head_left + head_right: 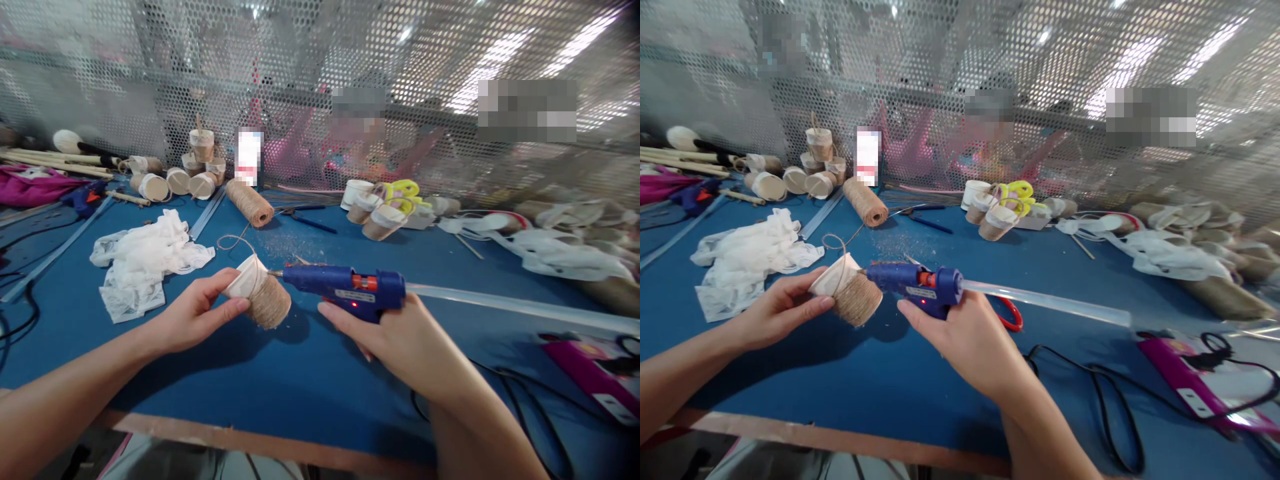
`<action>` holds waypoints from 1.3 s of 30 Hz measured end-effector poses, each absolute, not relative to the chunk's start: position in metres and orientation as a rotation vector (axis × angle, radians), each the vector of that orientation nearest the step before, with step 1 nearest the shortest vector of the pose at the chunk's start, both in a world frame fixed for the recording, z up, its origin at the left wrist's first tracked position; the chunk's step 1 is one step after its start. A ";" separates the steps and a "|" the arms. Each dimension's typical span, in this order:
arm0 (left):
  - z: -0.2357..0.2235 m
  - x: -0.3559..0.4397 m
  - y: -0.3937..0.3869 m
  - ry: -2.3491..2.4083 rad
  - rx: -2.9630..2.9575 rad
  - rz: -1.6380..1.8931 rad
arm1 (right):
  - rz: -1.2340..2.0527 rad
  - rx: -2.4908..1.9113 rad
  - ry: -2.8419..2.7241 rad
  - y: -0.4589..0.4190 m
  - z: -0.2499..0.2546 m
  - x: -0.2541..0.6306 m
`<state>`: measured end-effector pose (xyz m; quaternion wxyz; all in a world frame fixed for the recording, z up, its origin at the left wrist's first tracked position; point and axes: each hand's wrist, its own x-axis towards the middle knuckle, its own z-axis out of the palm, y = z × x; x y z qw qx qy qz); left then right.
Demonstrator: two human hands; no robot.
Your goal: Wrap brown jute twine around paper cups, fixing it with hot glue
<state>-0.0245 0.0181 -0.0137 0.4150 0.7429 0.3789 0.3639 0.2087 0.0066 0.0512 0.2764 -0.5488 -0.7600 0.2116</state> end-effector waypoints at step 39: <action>-0.011 -0.021 0.017 1.083 1.985 0.919 | 0.550 -2.122 -1.654 0.126 -0.003 0.244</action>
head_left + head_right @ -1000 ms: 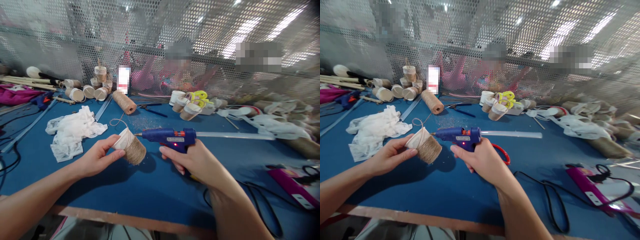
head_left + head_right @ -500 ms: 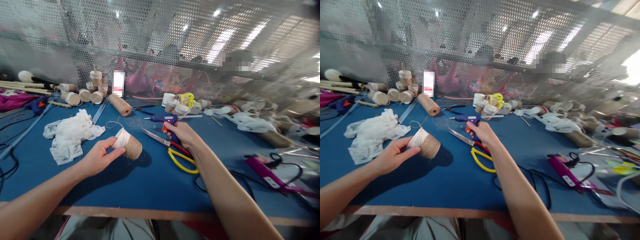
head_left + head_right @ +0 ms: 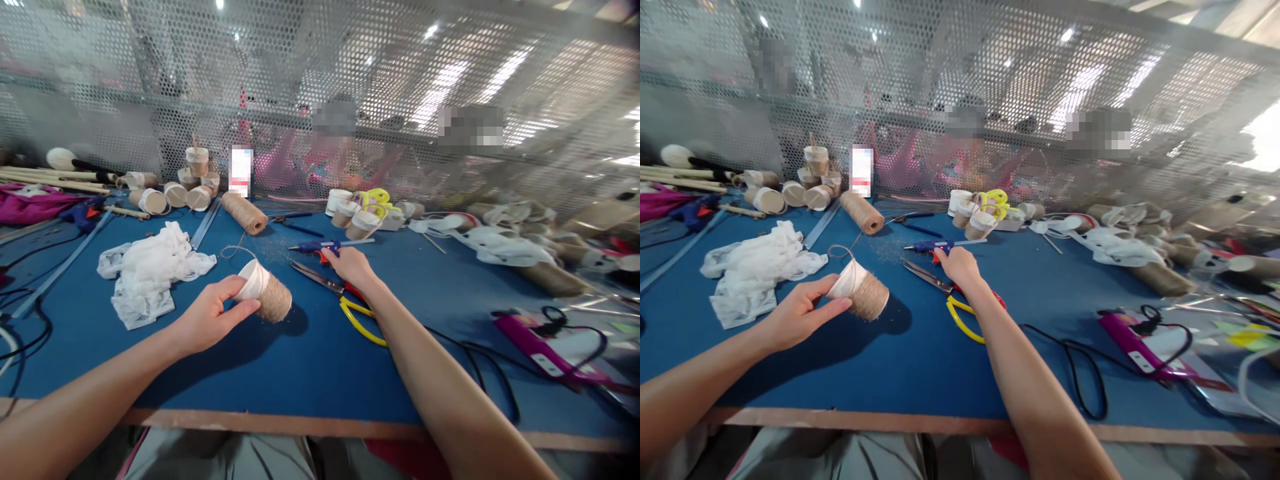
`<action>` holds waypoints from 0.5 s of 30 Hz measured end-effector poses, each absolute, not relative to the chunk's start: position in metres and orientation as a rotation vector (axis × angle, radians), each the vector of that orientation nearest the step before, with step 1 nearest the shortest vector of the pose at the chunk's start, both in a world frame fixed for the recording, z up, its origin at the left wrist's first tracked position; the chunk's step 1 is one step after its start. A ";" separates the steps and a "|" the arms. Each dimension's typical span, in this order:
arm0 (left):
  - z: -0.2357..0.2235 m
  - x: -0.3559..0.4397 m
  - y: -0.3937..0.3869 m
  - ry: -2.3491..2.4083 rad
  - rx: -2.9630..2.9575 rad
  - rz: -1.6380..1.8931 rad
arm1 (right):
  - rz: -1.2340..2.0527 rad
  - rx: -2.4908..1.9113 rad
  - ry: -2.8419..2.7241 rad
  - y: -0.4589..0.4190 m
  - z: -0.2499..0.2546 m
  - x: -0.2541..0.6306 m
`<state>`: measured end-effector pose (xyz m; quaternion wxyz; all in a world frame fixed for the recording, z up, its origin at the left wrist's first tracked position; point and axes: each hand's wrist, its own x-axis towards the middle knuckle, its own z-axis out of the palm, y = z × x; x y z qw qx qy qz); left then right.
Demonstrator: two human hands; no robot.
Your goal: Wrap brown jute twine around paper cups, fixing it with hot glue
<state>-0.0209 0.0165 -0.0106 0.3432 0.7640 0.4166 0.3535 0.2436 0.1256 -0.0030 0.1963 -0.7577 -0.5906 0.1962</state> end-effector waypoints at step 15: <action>-0.008 -0.020 0.011 0.921 1.923 0.890 | 1.477 -0.985 -1.828 0.067 0.029 0.150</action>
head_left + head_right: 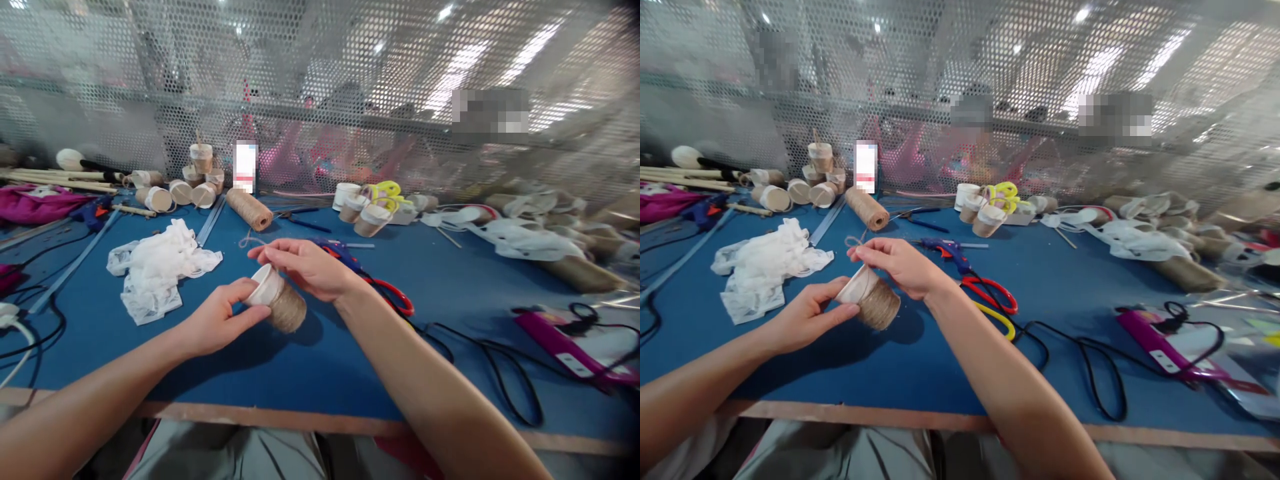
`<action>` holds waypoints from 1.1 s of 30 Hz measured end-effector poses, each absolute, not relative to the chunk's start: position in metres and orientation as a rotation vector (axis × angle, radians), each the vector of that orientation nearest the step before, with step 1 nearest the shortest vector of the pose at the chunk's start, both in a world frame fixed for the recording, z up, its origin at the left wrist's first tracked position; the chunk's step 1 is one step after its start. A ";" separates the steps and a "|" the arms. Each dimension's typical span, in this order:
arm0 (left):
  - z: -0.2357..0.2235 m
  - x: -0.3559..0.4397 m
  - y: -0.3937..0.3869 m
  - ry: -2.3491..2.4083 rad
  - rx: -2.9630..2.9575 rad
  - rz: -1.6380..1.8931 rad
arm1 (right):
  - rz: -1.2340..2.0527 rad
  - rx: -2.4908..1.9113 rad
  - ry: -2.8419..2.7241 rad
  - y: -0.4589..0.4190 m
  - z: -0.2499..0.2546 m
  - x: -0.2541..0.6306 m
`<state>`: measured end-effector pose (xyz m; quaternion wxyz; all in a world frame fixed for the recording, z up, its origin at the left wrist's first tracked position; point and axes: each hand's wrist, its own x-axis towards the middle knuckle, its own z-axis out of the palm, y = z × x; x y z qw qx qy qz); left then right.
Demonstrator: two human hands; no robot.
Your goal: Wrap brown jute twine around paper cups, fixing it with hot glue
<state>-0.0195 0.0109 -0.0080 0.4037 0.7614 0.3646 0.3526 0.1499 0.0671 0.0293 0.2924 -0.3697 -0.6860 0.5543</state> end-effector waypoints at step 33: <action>-0.007 -0.020 0.005 0.932 1.711 0.811 | 1.198 -1.143 -1.667 0.040 0.024 0.179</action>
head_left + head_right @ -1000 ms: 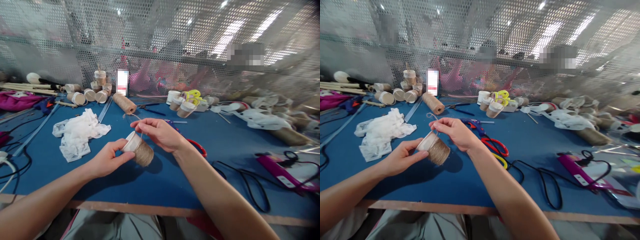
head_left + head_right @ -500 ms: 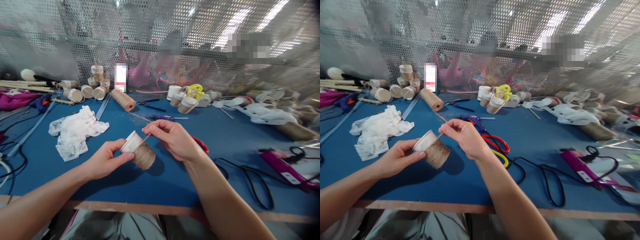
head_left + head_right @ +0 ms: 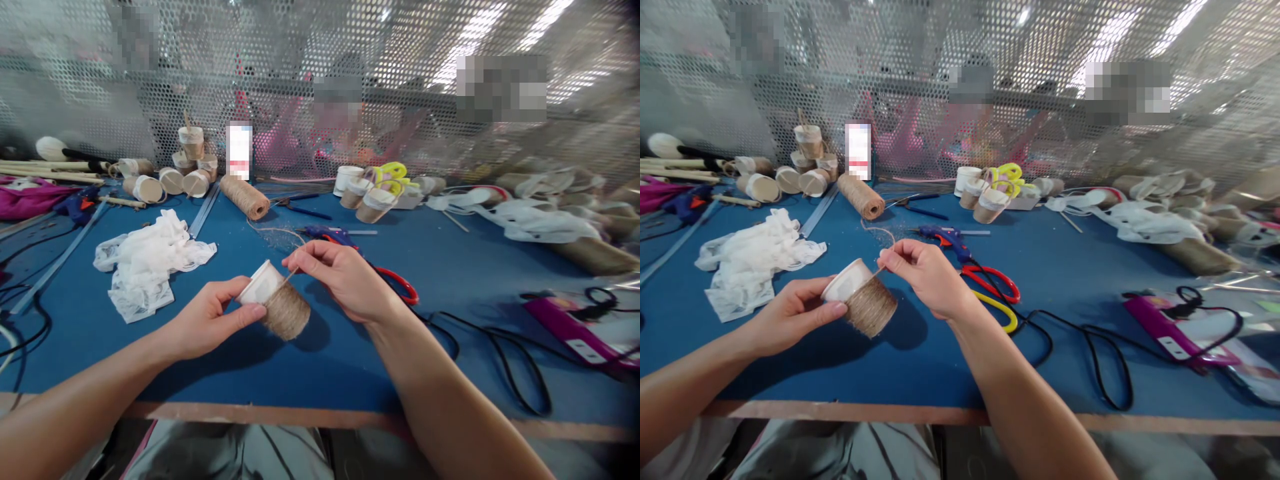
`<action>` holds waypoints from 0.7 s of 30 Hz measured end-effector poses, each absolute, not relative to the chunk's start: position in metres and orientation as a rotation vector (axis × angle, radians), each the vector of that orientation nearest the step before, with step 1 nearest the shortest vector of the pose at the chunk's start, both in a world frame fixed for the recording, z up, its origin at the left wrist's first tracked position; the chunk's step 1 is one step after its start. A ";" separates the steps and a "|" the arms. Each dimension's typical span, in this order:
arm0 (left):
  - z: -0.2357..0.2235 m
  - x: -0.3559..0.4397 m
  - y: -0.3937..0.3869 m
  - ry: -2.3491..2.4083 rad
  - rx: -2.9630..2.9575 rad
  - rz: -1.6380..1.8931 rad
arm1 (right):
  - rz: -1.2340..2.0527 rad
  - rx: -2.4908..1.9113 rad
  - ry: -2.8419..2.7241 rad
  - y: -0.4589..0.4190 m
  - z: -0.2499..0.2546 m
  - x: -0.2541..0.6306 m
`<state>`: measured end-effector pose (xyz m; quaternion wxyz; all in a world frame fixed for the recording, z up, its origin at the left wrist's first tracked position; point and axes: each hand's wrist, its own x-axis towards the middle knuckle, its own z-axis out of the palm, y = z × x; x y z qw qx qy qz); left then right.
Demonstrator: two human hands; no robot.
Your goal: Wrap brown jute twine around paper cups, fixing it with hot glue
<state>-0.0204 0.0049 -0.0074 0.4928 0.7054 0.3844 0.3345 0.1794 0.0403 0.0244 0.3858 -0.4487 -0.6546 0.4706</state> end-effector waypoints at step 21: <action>-0.005 -0.021 0.004 0.808 1.817 0.848 | 1.142 -1.202 -1.700 0.037 0.015 0.172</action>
